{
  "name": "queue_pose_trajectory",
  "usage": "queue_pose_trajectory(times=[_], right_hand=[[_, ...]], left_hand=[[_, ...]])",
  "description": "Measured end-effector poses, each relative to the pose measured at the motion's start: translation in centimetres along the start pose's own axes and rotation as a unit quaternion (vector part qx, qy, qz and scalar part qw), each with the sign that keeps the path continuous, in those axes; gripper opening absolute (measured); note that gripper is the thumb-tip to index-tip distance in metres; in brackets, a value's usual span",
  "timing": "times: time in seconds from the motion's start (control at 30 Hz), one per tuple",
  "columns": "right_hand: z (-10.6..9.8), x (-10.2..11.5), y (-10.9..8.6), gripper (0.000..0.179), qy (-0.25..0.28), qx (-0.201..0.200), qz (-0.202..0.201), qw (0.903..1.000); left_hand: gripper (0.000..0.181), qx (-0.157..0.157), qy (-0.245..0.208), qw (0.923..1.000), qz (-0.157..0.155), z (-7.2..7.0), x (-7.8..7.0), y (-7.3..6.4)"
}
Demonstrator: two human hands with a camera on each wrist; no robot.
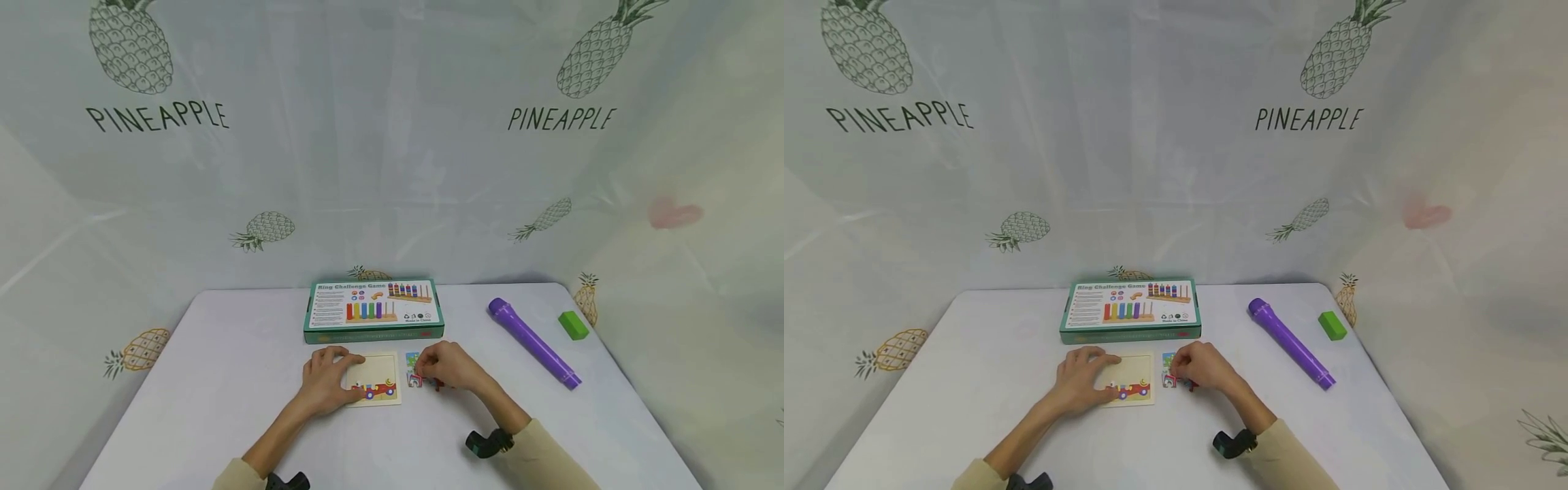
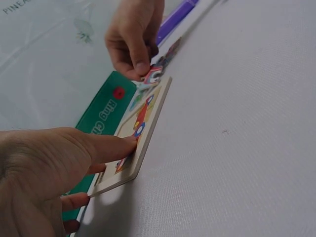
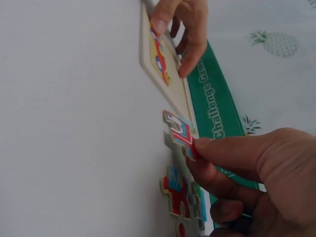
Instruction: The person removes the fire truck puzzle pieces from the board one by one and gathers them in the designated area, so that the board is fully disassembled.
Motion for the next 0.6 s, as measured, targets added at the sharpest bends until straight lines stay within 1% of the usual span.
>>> queue_pose_trajectory(times=[0.2,0.3,0.43,0.6], right_hand=[[0.32,-0.35,0.05,0.005,-0.024,-0.003,0.002,0.9997],[0.38,-0.29,0.03,0.005,-0.029,-0.004,-0.005,0.9996],[0.47,-0.06,0.04,0.005,-0.038,-0.011,-0.014,0.9991],[0.79,0.15,0.06,0.007,-0.055,-0.023,-0.013,0.9981]], left_hand=[[0.055,0.004,-0.004,1.0000,0.001,-0.03,-0.02,-0.11],[0.055,0.003,-0.003,1.0000,-0.001,0.02,0.01,-0.10],[0.056,0.002,-0.004,1.0000,-0.002,0.02,0.07,-0.03],[0.055,0.003,-0.005,1.0000,-0.001,-0.03,0.12,-0.05]])
Point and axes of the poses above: each hand's wrist, its own y-axis towards the middle knuckle, its own z-axis out of the palm, x = y × z, the point moved 1 cm from there along y, towards the middle knuckle, and after that the axes turned 10 degrees about y, right-handed, at the moved point
